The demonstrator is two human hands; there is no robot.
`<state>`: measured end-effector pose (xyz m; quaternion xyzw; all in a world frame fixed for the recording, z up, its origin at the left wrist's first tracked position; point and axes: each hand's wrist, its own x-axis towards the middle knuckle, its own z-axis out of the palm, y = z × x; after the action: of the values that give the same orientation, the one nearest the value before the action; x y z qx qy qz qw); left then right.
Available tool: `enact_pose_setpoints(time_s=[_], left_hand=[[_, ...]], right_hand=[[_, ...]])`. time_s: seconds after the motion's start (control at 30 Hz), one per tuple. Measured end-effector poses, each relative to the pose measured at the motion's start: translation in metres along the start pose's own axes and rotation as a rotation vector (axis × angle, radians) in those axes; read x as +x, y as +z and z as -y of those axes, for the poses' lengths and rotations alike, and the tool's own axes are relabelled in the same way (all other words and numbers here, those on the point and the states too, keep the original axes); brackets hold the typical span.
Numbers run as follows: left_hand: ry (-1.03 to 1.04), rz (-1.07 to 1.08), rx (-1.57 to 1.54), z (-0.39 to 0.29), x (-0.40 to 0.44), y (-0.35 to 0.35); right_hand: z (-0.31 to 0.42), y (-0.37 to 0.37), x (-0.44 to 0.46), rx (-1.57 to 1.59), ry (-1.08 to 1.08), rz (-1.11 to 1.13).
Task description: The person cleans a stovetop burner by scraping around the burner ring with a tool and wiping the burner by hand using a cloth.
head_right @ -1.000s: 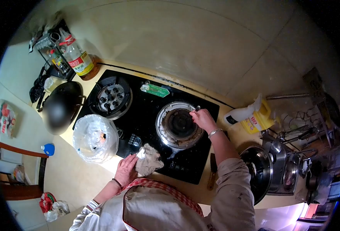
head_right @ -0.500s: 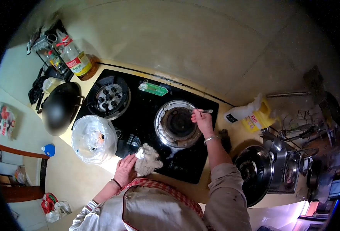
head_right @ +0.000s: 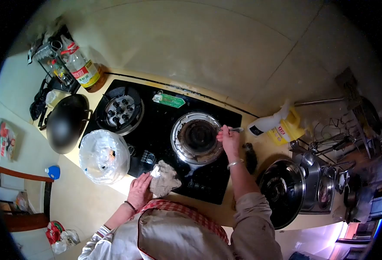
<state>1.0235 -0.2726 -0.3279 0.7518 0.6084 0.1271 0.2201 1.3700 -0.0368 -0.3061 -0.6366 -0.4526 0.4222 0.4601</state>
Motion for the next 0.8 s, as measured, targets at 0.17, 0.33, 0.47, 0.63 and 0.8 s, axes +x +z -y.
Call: enact_pose_setpoints(time_s=[0.17,0.33,0.47,0.63,0.8], left_hand=[[0.007,0.001,-0.008,0.001,-0.001,0.000],[0.013,-0.011,0.006,0.000,-0.001,0.000],[-0.002,0.000,-0.008,-0.001,0.000,-0.001],[0.013,0.010,-0.002,0.003,-0.001,-0.001],[-0.001,0.011,0.008,0.003,-0.002,0.002]], right_hand=[[-0.008,0.018,0.006,0.118,-0.061,0.045],[-0.021,0.027,0.003,0.036,-0.159,0.015],[-0.010,0.025,-0.015,-0.291,-0.387,-0.006],[-0.008,0.024,-0.015,-0.559,-0.405,-0.013],[-0.007,0.008,-0.023,-0.178,-0.432,-0.075]])
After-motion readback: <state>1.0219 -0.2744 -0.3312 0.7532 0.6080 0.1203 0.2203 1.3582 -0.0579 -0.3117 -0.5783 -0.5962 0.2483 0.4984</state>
